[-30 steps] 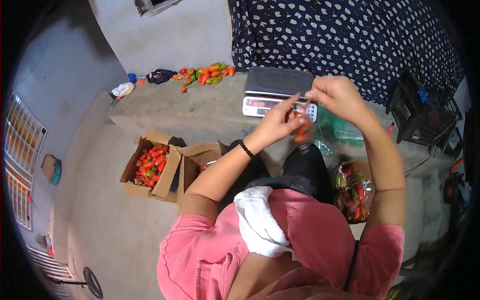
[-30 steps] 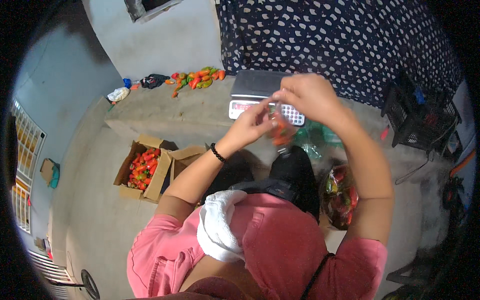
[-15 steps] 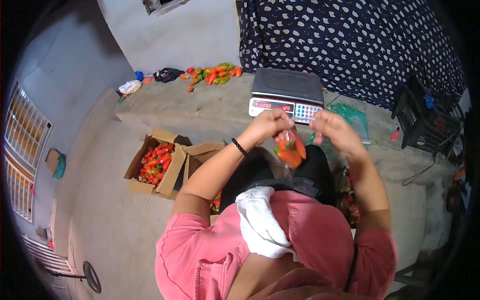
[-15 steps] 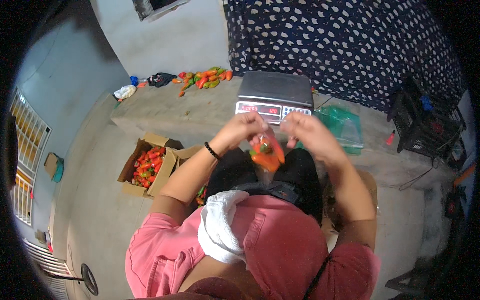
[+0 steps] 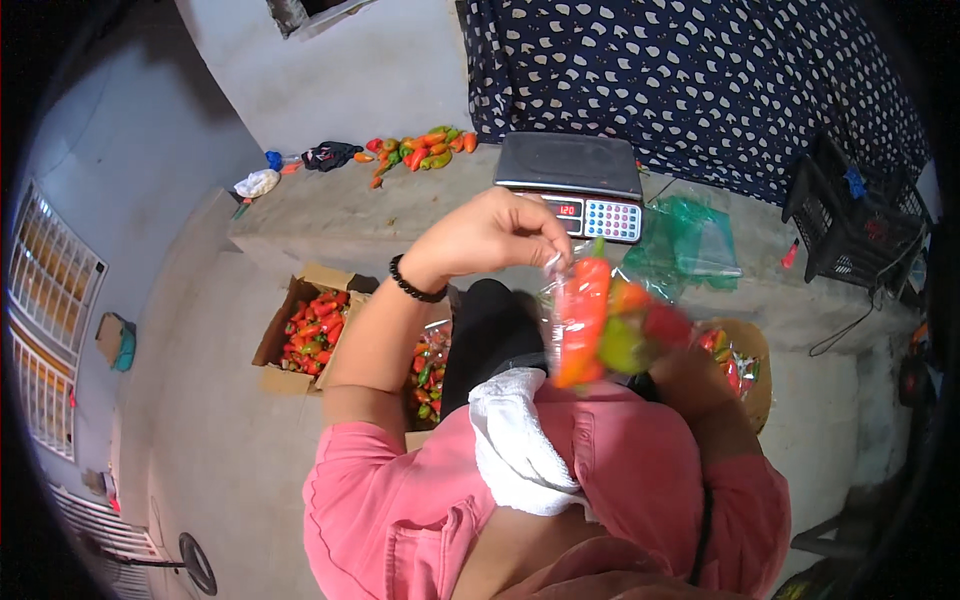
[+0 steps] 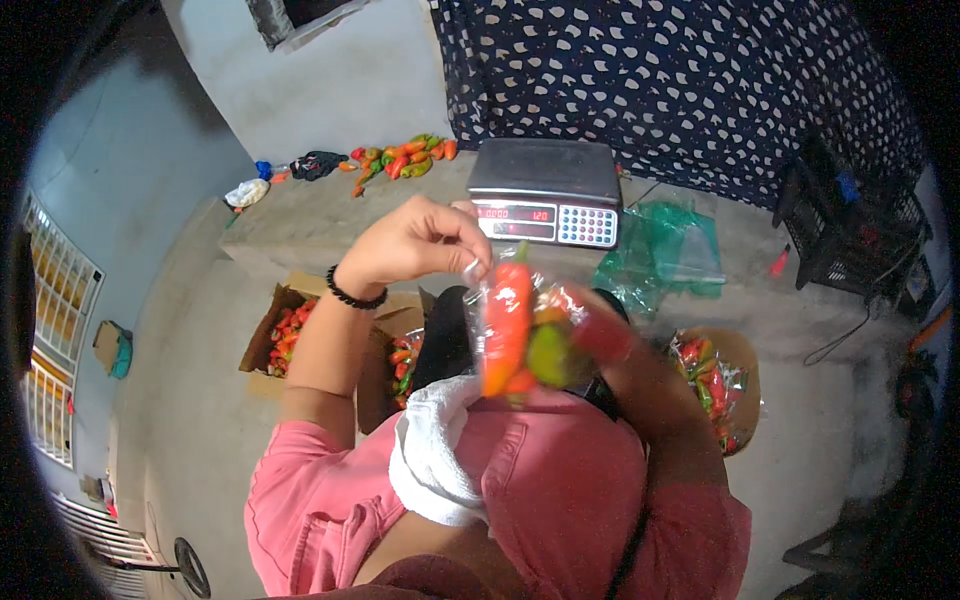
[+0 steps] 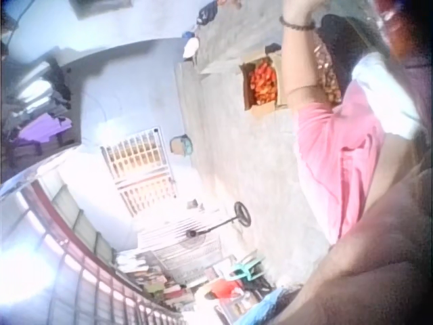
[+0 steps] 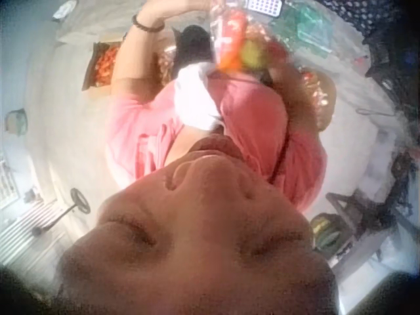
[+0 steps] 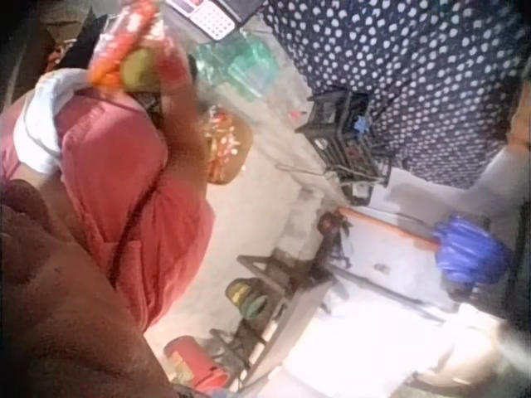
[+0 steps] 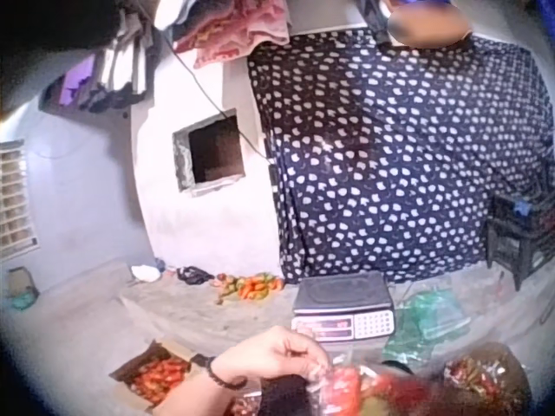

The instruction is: The person places peppers into a clear plastic bag, weighs the bag on a digital scale, and ties the bag closed.

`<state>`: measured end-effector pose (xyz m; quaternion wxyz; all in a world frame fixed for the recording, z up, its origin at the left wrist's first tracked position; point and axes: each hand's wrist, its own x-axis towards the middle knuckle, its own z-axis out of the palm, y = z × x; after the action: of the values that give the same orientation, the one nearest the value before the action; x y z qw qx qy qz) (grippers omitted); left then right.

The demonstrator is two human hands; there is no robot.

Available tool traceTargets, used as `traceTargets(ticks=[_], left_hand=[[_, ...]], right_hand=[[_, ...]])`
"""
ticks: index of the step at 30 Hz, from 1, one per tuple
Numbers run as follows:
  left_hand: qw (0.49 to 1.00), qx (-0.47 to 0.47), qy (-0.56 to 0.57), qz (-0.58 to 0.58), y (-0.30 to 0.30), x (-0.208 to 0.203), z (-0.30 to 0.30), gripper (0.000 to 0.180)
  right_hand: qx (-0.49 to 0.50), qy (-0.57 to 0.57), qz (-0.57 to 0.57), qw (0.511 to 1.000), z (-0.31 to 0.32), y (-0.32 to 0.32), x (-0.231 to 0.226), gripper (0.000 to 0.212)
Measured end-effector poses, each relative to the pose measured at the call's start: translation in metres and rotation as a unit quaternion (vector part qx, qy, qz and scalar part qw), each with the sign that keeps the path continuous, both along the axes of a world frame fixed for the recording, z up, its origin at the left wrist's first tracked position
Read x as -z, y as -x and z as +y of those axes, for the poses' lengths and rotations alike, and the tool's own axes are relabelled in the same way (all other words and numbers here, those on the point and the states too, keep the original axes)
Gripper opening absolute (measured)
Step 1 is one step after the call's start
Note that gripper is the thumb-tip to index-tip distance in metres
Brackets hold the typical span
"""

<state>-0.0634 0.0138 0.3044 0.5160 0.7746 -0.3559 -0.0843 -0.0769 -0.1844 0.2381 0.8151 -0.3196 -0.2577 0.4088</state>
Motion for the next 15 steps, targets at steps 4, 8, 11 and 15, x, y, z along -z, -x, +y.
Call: traceTargets(ticks=[4, 8, 11, 15], left_hand=[[0.970, 0.030, -0.192, -0.150, -0.007, -0.003, -0.006, 0.009], [0.964, -0.091, -0.249, 0.026, -0.037, 0.033, -0.005, 0.007], [0.969, -0.170, -0.056, 0.168, -0.066, 0.075, -0.009, 0.008], [0.897, -0.208, 0.242, 0.305, -0.105, 0.098, -0.037, 0.008]], right_hand=[[-0.008, 0.178, -0.187, 0.966, -0.021, -0.091, 0.040, 0.032], [-0.001, 0.306, -0.240, 0.921, -0.018, -0.103, 0.033, 0.031], [0.110, 0.361, -0.208, 0.903, -0.014, -0.104, 0.032, 0.030], [0.246, 0.108, 0.029, 0.963, -0.006, -0.080, 0.025, 0.025]])
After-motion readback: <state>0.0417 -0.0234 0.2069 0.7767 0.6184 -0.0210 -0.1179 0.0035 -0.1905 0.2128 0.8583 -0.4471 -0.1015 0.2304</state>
